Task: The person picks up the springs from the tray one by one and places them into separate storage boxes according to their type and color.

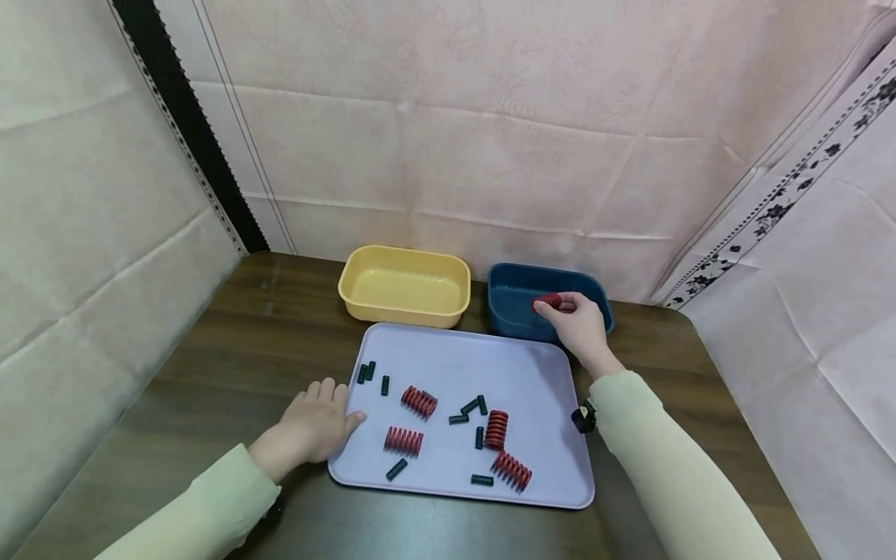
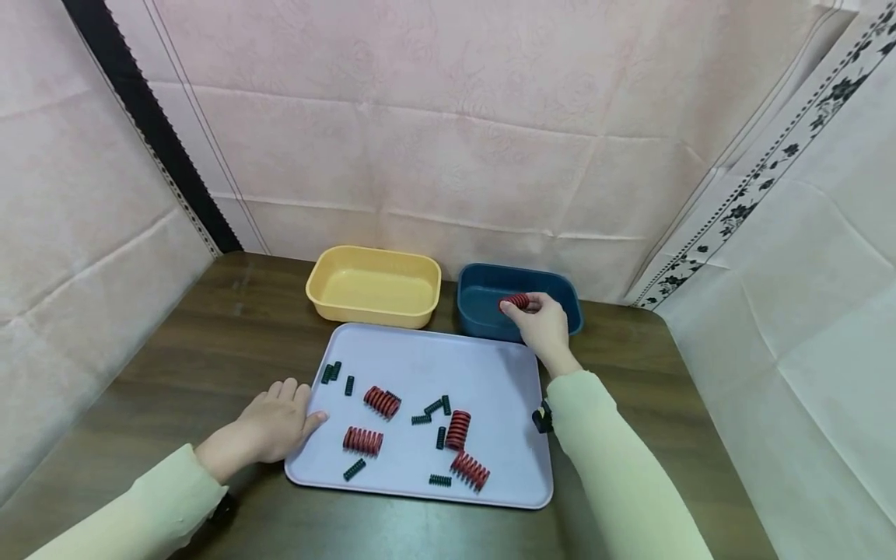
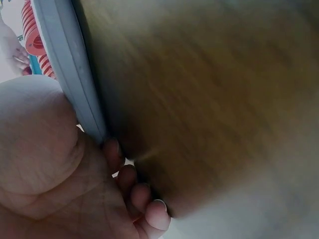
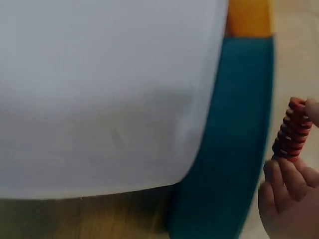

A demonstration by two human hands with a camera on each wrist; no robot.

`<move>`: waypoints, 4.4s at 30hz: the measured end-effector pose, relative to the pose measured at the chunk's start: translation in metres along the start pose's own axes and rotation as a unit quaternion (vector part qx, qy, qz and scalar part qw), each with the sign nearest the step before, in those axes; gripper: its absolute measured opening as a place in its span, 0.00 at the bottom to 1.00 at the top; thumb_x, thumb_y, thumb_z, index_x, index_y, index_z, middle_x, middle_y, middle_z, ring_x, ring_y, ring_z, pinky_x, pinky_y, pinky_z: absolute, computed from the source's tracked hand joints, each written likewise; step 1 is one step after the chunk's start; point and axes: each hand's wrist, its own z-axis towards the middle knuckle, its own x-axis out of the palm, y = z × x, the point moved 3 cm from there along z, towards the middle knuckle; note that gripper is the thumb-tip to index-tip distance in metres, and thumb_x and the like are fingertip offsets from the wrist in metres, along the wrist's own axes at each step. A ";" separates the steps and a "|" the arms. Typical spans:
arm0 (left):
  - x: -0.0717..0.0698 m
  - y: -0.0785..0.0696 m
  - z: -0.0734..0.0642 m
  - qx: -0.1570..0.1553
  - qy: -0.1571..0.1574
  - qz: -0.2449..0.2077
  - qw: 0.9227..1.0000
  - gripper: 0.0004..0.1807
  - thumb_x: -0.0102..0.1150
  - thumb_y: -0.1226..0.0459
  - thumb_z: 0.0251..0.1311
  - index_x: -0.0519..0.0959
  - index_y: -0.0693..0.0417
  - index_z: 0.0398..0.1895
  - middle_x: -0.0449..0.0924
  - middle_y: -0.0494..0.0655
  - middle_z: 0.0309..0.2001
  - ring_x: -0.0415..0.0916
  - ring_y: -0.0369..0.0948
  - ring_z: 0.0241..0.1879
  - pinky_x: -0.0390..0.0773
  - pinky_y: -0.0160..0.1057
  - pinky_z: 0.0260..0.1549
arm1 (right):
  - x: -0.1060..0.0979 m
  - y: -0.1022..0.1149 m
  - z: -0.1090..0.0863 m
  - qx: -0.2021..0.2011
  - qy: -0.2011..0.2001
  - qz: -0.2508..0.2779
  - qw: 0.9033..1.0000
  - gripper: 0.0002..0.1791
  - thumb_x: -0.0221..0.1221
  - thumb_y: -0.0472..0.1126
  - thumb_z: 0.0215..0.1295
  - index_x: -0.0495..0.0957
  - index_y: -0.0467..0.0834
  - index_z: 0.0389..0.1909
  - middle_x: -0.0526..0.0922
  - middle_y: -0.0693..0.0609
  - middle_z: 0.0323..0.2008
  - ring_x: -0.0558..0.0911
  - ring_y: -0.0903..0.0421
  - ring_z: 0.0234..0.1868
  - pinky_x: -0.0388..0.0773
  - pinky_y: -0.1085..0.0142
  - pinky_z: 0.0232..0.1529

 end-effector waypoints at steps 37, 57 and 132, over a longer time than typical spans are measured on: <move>0.001 -0.001 0.002 -0.003 0.001 0.008 1.000 0.29 0.50 0.44 0.67 0.67 0.63 0.50 0.61 0.52 0.35 0.60 0.48 0.38 0.67 0.46 0.37 | 0.013 0.007 -0.007 -0.109 0.010 -0.098 0.989 0.39 0.63 0.62 0.60 0.67 0.43 0.65 0.75 0.44 0.58 0.64 0.42 0.63 0.52 0.41 0.64; 0.002 0.000 0.002 -0.001 0.000 0.003 1.000 0.29 0.49 0.44 0.68 0.67 0.63 0.50 0.61 0.53 0.35 0.60 0.49 0.38 0.68 0.47 0.37 | 0.044 0.019 -0.095 -0.163 0.368 -0.089 0.911 0.32 0.71 0.54 0.52 0.77 0.51 0.59 0.77 0.50 0.54 0.74 0.49 0.52 0.74 0.54 0.51; 0.001 0.024 -0.006 0.045 -0.085 -0.364 0.926 0.39 0.68 0.65 0.57 0.61 0.66 0.69 0.65 0.62 0.64 0.69 0.55 0.61 0.70 0.49 0.57 | 0.049 -0.015 -0.105 -0.136 0.350 -0.113 0.920 0.15 0.69 0.57 0.53 0.79 0.57 0.38 0.73 0.53 0.43 0.71 0.52 0.45 0.70 0.56 0.49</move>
